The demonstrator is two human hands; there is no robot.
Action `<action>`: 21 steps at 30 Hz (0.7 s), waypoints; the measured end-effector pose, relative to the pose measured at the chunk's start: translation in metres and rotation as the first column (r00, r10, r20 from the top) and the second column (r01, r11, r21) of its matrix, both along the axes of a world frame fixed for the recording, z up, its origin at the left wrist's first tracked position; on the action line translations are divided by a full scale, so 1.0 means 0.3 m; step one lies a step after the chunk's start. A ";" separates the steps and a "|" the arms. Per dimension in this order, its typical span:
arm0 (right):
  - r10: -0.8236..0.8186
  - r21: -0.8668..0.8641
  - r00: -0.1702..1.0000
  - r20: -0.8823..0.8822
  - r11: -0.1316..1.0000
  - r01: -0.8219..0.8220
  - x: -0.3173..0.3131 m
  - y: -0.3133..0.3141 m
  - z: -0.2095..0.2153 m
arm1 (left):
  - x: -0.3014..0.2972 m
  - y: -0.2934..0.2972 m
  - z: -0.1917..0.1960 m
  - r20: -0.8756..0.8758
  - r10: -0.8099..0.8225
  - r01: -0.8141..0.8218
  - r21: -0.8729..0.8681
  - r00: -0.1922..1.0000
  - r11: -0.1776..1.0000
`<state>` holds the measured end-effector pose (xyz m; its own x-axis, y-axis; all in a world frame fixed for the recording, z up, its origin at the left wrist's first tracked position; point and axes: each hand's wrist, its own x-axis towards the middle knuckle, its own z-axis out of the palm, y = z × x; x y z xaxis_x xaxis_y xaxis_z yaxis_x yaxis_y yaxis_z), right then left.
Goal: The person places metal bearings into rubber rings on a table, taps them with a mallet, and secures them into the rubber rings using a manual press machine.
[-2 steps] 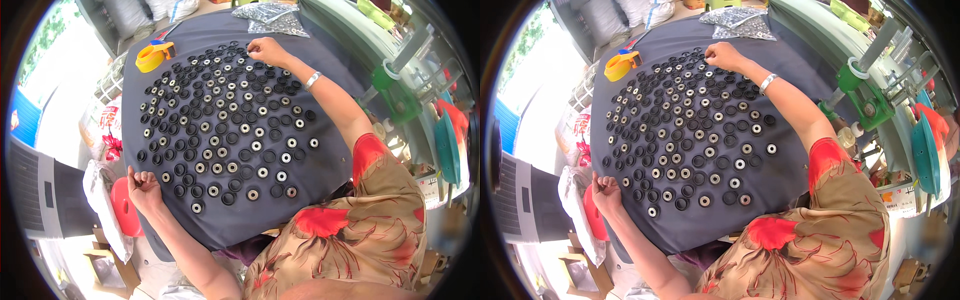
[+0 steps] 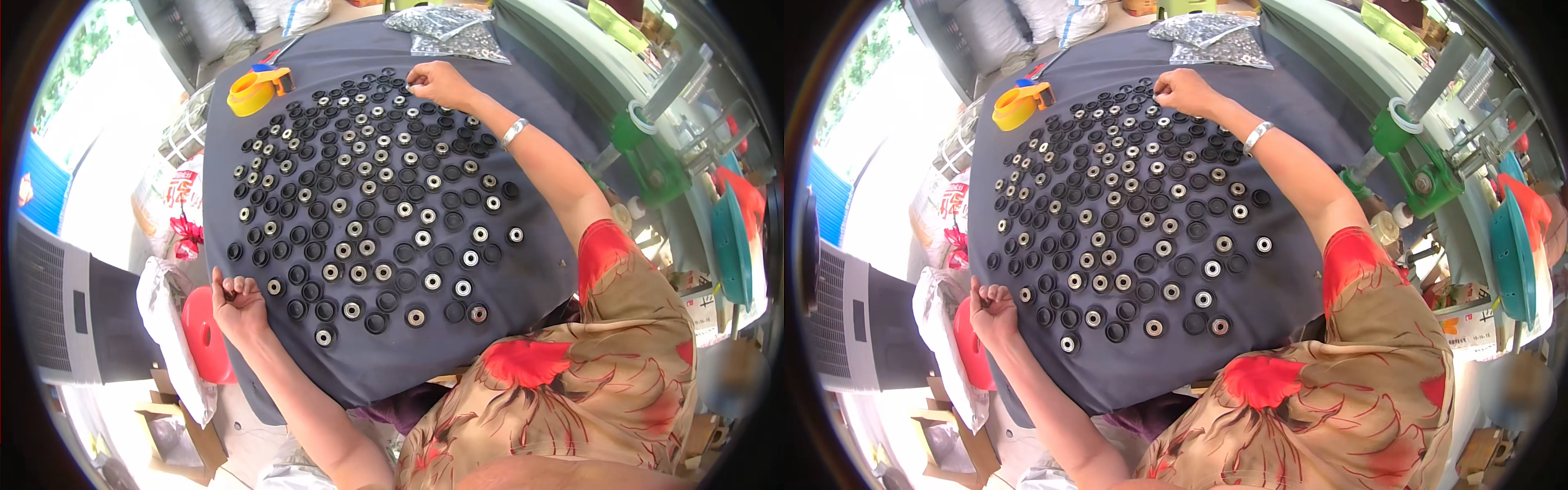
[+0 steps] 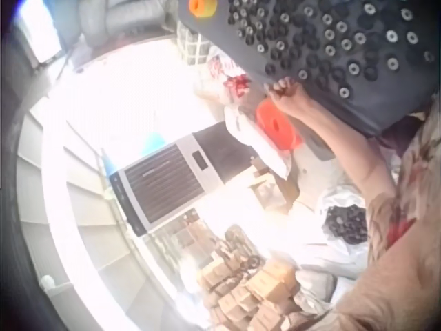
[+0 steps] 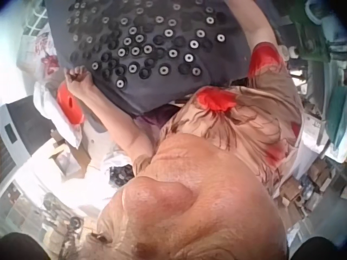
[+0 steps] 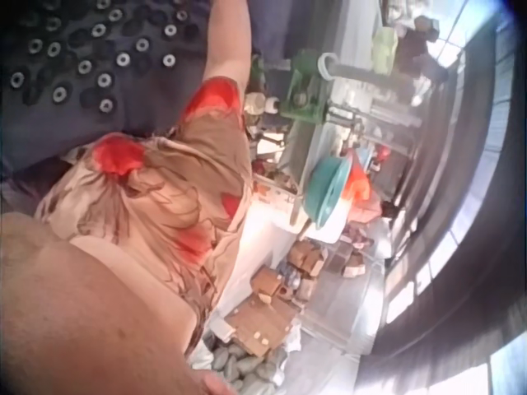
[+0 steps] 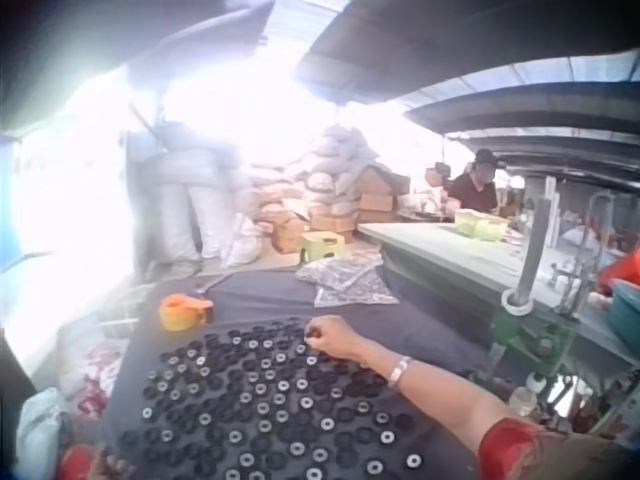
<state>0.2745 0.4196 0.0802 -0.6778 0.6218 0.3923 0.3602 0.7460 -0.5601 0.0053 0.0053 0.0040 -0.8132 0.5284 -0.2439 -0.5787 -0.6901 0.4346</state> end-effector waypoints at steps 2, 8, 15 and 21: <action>0.011 -0.001 1.000 -0.006 1.000 -0.011 -0.008 -0.006 0.012 | 0.001 0.003 -0.009 -0.002 -0.012 0.012 0.012 1.000 1.000; 0.018 0.009 1.000 -0.010 1.000 -0.018 -0.043 -0.035 0.025 | 0.015 0.004 -0.013 -0.033 -0.030 0.029 -0.020 0.999 0.999; 0.079 -0.029 0.996 -0.028 0.996 -0.080 -0.102 -0.073 0.030 | 0.006 -0.004 -0.008 -0.016 -0.009 0.008 -0.037 1.000 0.999; 0.132 -0.035 0.989 -0.062 0.990 -0.135 -0.114 -0.106 0.076 | 0.038 0.029 0.051 0.028 0.000 0.001 -0.023 1.000 1.000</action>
<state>0.2403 0.3877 0.1029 -0.7322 0.5428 0.4115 0.2243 0.7626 -0.6068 0.0166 0.0139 0.0192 -0.8057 0.5225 -0.2791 -0.5912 -0.6797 0.4341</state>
